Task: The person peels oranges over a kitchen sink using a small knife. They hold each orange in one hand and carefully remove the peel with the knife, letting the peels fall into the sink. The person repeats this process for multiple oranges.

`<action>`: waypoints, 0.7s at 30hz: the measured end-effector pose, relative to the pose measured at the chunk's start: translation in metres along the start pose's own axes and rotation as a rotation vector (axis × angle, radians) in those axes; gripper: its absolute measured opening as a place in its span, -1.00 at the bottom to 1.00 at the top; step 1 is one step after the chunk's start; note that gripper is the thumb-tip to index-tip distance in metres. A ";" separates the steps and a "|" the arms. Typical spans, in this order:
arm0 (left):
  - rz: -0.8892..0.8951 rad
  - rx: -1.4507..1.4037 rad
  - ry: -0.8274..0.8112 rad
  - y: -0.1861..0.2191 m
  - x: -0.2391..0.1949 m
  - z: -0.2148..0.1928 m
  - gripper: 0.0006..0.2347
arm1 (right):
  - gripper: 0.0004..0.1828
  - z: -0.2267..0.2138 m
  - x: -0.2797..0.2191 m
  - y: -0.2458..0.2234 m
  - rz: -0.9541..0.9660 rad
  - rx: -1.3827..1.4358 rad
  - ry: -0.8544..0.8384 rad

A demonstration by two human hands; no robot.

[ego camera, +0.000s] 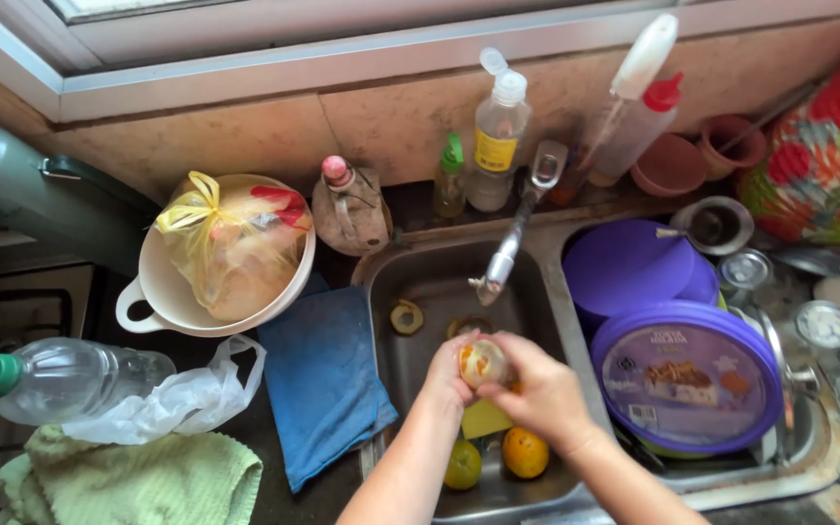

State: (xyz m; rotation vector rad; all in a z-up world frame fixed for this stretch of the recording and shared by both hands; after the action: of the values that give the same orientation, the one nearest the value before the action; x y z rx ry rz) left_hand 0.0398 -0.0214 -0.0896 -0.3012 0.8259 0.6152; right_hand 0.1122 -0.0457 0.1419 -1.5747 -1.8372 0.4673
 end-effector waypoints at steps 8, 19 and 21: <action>0.024 0.166 0.001 -0.036 -0.049 -0.029 -0.74 | -0.18 0.030 -0.050 0.025 0.143 -0.121 -0.183; 0.522 2.783 0.041 -0.067 -0.106 -0.043 -0.60 | -0.21 0.043 -0.128 0.095 0.473 -0.401 -0.443; 0.723 2.819 -0.012 -0.072 -0.081 -0.077 -0.69 | -0.21 0.027 -0.142 0.079 0.533 -0.211 -0.370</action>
State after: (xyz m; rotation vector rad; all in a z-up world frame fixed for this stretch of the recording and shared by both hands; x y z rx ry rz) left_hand -0.0039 -0.1464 -0.0765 2.5873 1.0224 -0.3761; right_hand 0.1587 -0.1620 0.0350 -2.2591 -1.7504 0.8758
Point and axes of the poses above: each hand's wrist, its own x-axis towards the middle knuckle, its own z-axis out of the palm, y = z × x, the point moved 8 cm from there along x, towards the middle knuckle
